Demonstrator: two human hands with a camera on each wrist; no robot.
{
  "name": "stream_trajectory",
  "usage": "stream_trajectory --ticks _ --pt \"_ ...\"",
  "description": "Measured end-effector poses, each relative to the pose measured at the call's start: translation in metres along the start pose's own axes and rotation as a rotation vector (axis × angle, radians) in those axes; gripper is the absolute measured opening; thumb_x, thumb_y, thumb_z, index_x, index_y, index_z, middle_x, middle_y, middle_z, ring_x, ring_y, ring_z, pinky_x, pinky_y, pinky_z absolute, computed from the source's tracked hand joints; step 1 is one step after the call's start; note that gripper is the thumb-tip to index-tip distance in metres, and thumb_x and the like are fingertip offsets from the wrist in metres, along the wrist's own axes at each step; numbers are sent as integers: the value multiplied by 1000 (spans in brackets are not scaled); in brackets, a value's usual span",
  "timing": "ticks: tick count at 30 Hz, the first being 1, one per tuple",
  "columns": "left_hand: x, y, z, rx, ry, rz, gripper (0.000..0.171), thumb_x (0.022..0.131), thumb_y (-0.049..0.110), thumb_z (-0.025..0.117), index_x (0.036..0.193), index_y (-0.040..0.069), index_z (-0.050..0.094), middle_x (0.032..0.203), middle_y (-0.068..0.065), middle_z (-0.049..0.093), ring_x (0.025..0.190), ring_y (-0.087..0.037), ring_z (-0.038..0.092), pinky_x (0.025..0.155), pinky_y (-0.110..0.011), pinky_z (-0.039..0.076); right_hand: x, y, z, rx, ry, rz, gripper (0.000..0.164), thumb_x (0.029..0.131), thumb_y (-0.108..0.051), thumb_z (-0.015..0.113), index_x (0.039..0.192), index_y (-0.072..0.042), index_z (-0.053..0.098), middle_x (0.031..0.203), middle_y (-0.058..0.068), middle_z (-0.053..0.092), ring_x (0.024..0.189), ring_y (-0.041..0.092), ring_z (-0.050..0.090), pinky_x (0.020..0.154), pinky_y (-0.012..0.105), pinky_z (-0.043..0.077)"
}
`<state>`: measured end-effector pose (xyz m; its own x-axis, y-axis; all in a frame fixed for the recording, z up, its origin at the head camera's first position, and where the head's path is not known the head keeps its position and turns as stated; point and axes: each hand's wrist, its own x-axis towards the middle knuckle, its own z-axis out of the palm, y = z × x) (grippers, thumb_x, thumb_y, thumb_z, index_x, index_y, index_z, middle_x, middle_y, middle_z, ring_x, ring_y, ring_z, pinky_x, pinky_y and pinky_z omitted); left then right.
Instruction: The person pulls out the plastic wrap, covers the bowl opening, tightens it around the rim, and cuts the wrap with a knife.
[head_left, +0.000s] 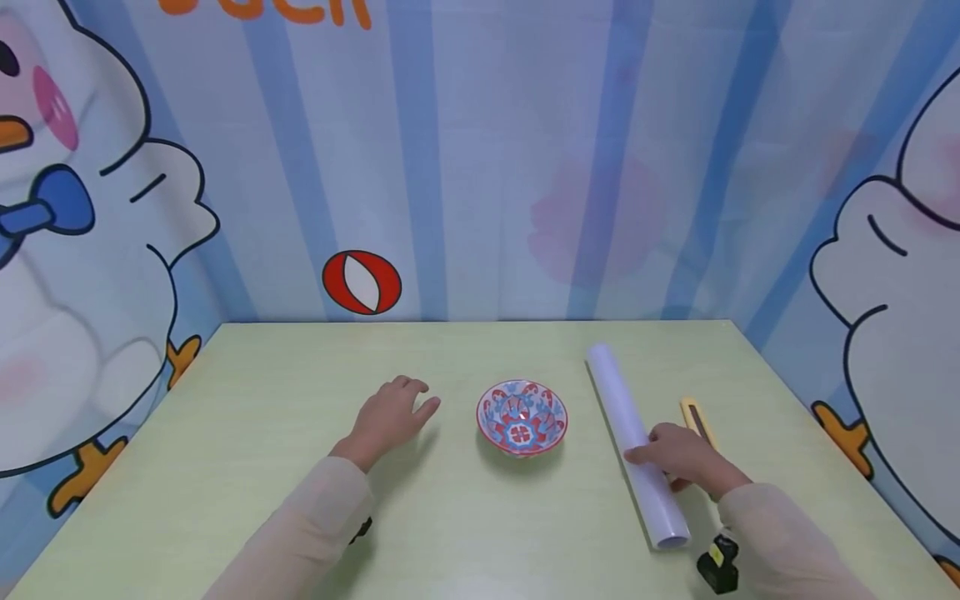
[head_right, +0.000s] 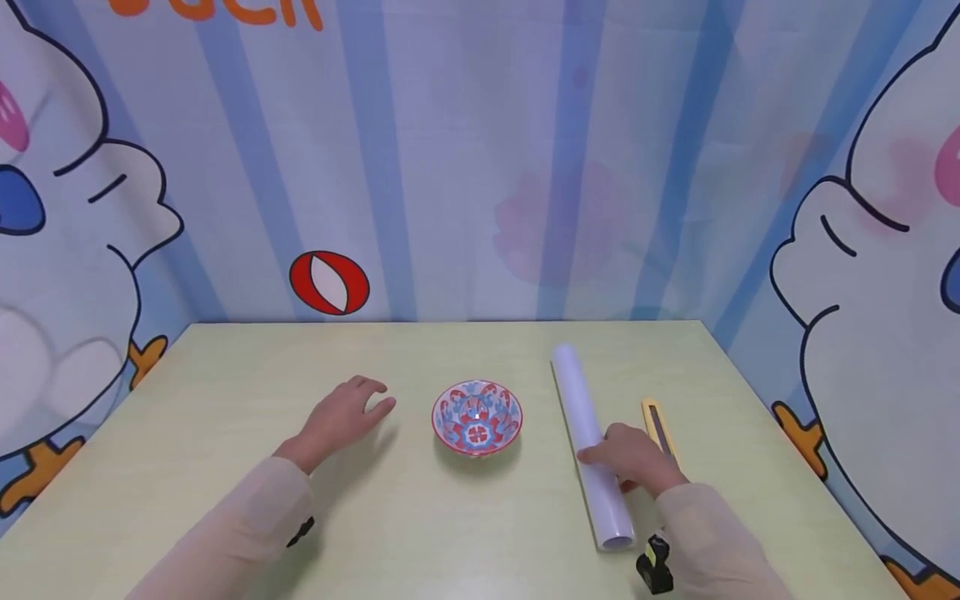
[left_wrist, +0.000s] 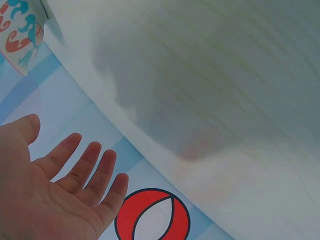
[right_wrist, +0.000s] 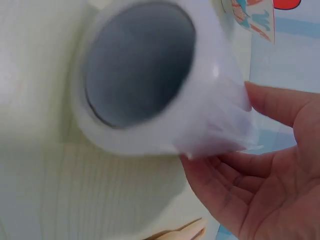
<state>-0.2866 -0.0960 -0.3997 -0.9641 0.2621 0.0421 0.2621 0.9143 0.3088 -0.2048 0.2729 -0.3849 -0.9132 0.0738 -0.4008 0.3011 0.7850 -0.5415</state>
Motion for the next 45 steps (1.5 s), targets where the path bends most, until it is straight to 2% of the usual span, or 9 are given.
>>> stream_trajectory --ticks 5,9,13,17,23,29,33,40,45 --pt "1 0 -2 -53 -46 21 46 92 40 49 123 7 55 128 -13 53 119 -30 49 101 -47 40 -1 -8 4 -46 68 -58 40 85 -31 62 99 4 50 88 13 56 74 21 55 58 31 49" --pt "5 2 -5 -116 -58 35 43 92 38 52 123 8 56 126 -10 55 119 -28 49 101 -46 40 5 -14 8 -154 122 -102 34 84 -31 62 92 0 53 80 9 56 68 19 52 55 28 43" --pt "8 2 -8 -150 -55 23 40 92 35 53 122 9 56 122 -9 58 113 -25 53 98 -44 43 20 -18 13 -288 175 -156 42 82 -34 63 103 2 56 86 11 60 70 19 53 58 32 45" --pt "9 1 -8 -168 -83 10 39 92 34 53 122 9 56 119 -9 59 109 -24 54 95 -43 45 34 -24 18 -350 220 -183 51 81 -33 65 116 2 55 97 14 61 76 21 56 62 37 49" --pt "8 -6 -2 -152 -91 19 38 91 32 55 122 9 56 114 -7 61 105 -23 55 94 -41 46 48 -35 26 -425 279 -254 44 81 -25 67 116 -1 56 100 16 59 81 26 56 65 44 50" --pt "11 -7 7 -40 -124 91 39 89 33 57 122 11 55 112 -4 61 103 -20 55 93 -39 47 60 -41 32 -558 355 -369 39 82 -15 66 119 -4 58 108 18 59 88 31 56 69 47 50" --pt "20 4 4 34 -89 123 45 88 34 59 128 14 52 125 -6 55 116 -23 50 100 -42 42 70 -53 33 -574 383 -429 40 82 -12 66 121 -8 58 109 18 57 93 33 54 74 47 51" --pt "55 26 9 14 -16 155 52 85 33 64 133 18 48 136 -6 46 127 -25 41 105 -43 38 85 -69 30 -573 409 -411 42 85 -19 65 126 -20 57 111 15 55 101 34 49 78 53 47" --pt "69 38 17 104 -39 208 54 86 34 64 134 17 47 137 -6 46 129 -25 40 107 -41 36 91 -72 27 -632 406 -450 46 84 -22 66 129 -25 55 109 14 56 98 31 51 74 48 50"
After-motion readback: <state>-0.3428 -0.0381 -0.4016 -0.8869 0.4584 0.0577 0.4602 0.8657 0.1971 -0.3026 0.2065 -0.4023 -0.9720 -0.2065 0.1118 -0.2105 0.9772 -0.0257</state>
